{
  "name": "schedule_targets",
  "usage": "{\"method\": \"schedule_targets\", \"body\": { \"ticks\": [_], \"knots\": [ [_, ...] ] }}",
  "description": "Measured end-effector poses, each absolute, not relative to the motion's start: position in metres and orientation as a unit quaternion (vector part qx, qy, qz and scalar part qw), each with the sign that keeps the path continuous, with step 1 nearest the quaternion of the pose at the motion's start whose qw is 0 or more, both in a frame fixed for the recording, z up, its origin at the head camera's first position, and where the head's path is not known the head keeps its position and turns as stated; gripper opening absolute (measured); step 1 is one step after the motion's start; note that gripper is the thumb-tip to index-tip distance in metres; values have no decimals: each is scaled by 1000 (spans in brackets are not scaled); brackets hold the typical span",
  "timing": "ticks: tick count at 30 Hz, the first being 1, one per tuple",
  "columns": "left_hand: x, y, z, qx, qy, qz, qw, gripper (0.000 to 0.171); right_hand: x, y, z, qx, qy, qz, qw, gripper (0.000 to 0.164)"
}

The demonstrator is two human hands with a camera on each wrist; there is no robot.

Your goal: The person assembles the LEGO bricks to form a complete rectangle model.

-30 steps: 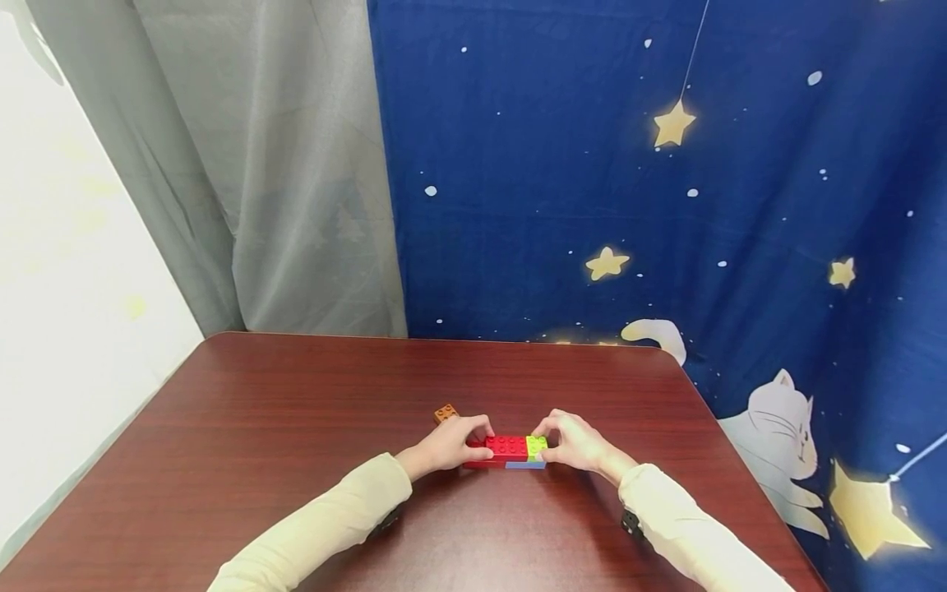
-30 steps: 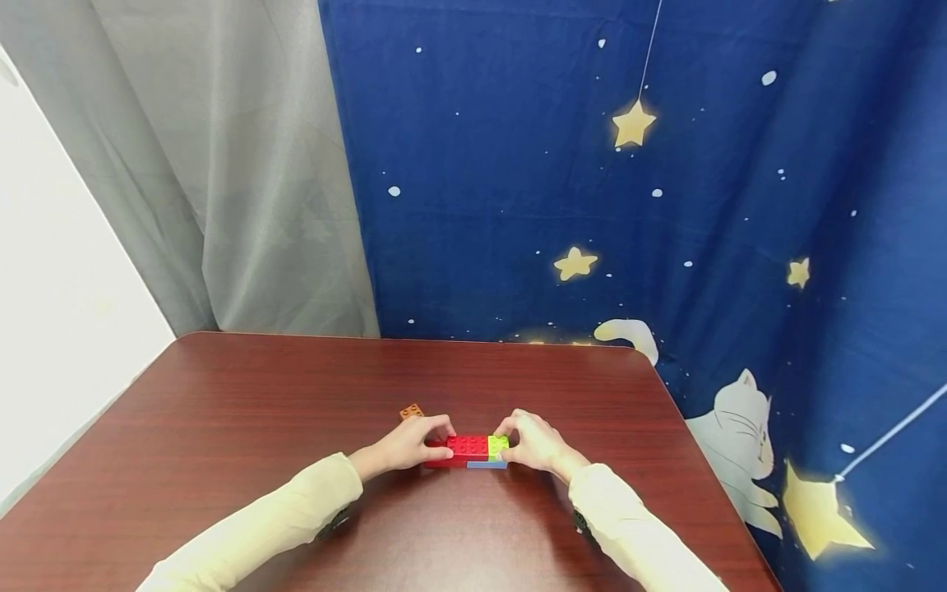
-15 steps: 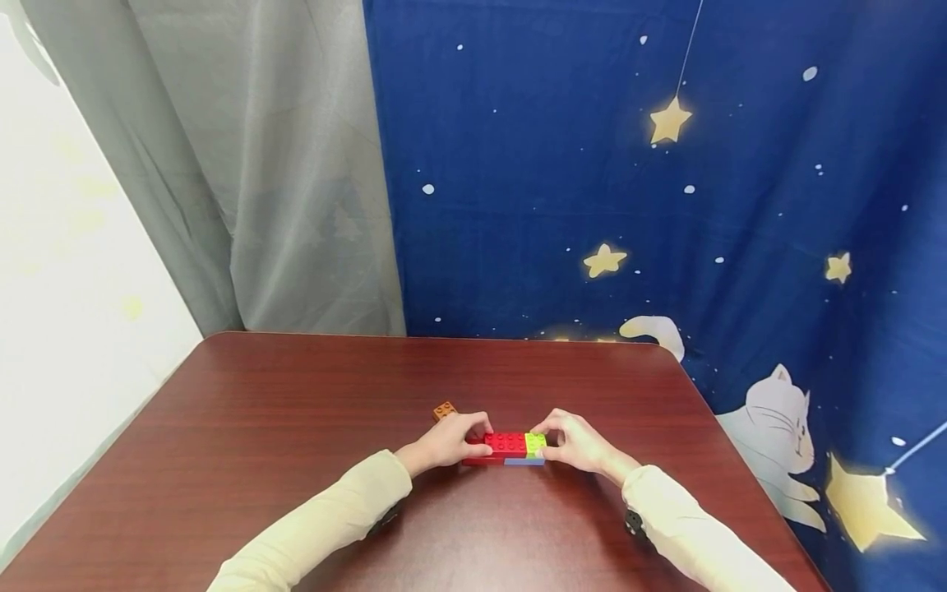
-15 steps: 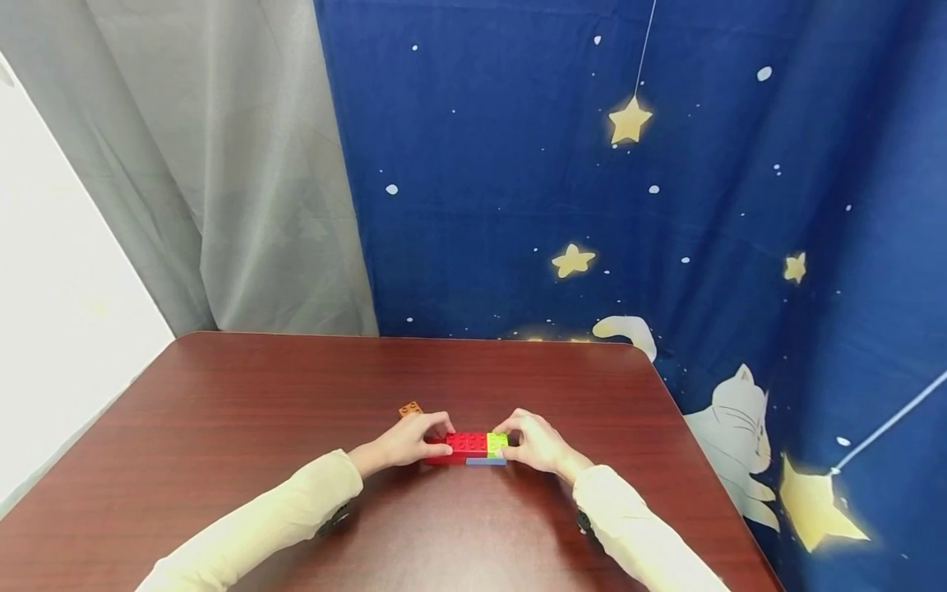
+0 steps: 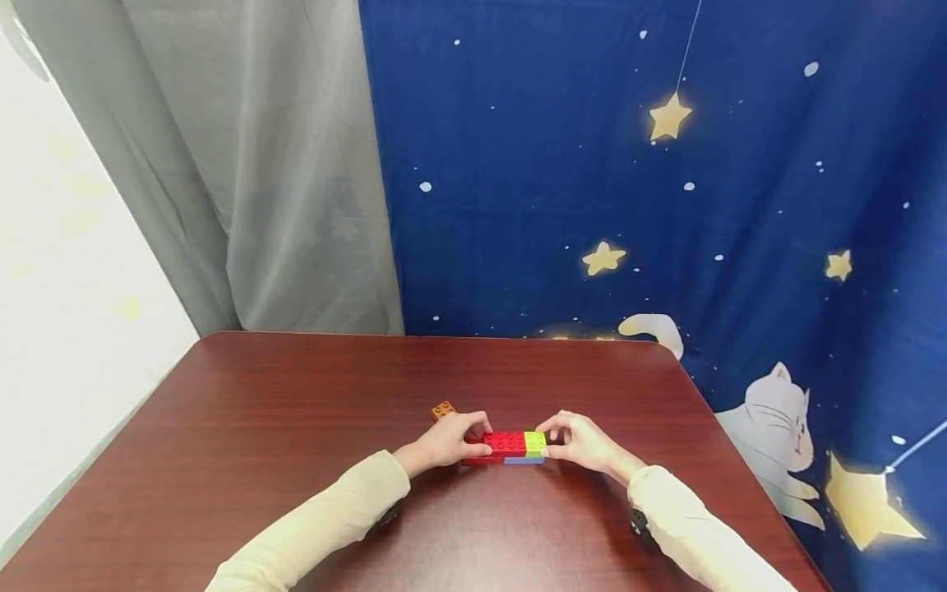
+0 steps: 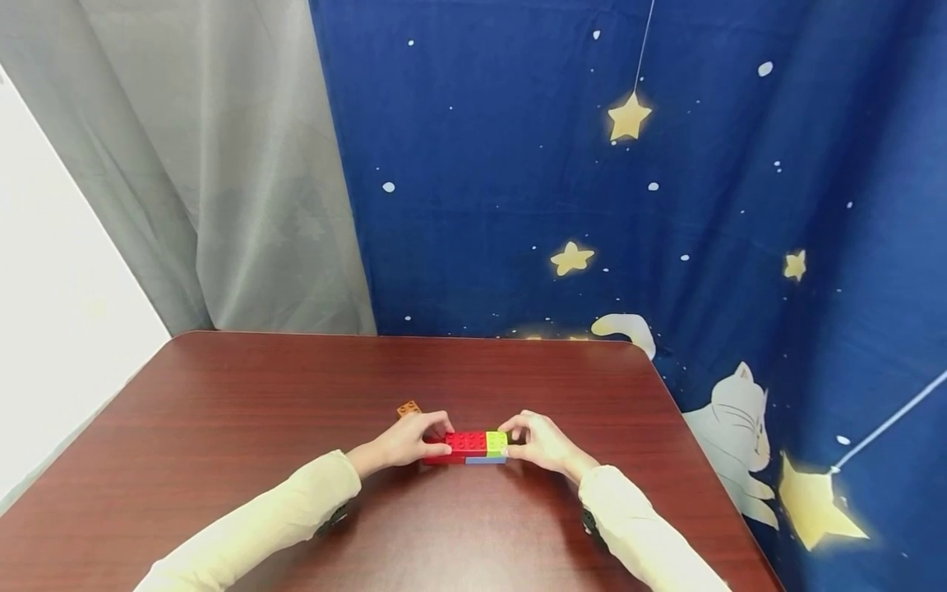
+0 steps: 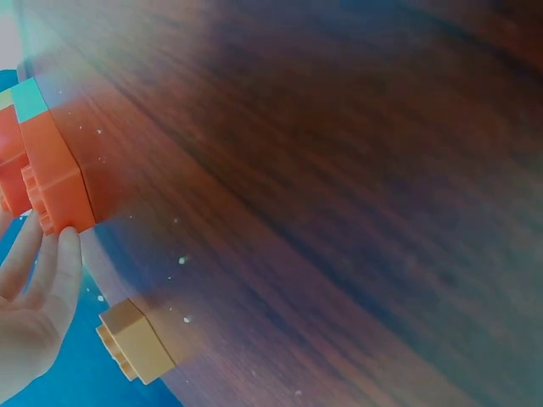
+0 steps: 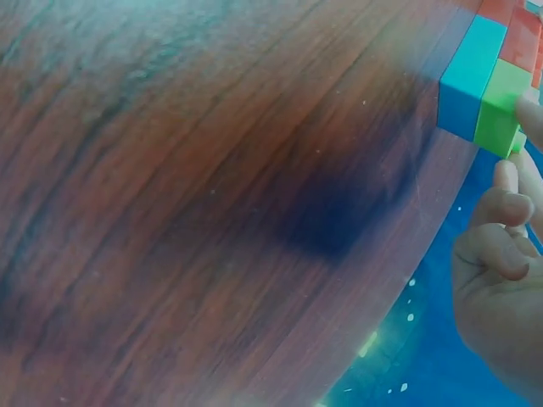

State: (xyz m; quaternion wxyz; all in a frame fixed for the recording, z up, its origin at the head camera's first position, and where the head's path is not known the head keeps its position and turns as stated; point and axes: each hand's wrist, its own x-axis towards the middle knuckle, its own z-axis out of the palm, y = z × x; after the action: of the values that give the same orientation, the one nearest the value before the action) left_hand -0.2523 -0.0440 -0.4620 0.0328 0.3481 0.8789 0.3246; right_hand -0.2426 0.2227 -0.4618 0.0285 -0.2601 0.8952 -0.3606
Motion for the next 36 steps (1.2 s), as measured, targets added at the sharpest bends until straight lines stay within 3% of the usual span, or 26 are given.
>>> {"method": "schedule_targets", "body": {
  "ticks": [5, 11, 24, 36],
  "knots": [
    [-253, -44, -462, 346, 878, 329, 38, 22, -244, 224, -465, -252, 888, -380, 59, 34],
    [-254, -44, -461, 345, 880, 325, 37, 22, -245, 224, -461, -261, 891, -367, 56, 33],
    [-253, -44, -463, 346, 879, 326, 36, 21, -241, 205, -467, -314, 884, -341, -63, 27],
    [-253, -44, -462, 344, 879, 328, 38, 21, -244, 199, -473, -306, 871, -381, -56, 26]
  ]
}}
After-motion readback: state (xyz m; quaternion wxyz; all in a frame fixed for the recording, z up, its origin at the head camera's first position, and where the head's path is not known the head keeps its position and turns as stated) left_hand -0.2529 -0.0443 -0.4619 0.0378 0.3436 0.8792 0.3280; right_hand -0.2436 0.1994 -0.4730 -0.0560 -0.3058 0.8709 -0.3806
